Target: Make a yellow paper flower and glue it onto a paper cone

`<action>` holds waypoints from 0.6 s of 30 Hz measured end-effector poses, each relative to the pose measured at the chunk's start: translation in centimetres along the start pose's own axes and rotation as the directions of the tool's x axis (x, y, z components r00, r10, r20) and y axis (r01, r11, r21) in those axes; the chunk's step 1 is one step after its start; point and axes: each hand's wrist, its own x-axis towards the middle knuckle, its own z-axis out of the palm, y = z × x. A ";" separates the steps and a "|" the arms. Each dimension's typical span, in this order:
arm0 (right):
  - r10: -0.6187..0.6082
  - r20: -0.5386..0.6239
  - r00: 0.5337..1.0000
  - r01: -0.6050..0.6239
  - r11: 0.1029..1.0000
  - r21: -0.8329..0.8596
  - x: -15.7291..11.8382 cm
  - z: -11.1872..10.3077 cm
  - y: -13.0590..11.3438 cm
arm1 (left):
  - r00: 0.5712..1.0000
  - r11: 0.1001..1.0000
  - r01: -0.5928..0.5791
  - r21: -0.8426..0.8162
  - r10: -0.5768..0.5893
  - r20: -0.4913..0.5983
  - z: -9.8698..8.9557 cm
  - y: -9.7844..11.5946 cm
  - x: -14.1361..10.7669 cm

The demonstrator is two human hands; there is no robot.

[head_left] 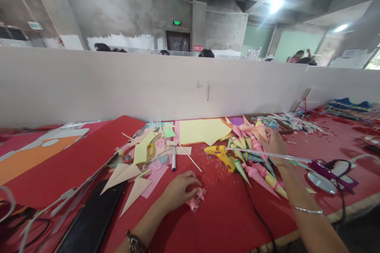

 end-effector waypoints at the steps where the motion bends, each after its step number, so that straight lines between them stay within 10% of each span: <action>1: -0.007 -0.024 1.000 0.007 1.000 0.003 0.0 0.0 0.1 | 1.000 1.000 -0.002 -0.004 0.002 0.000 0.0 0.0 0.0; 18: -0.116 -0.056 0.992 0.116 0.993 -0.016 0.1 1.4 1.4 | 0.998 0.998 -0.050 0.027 0.052 -0.044 -0.3 1.0 -0.4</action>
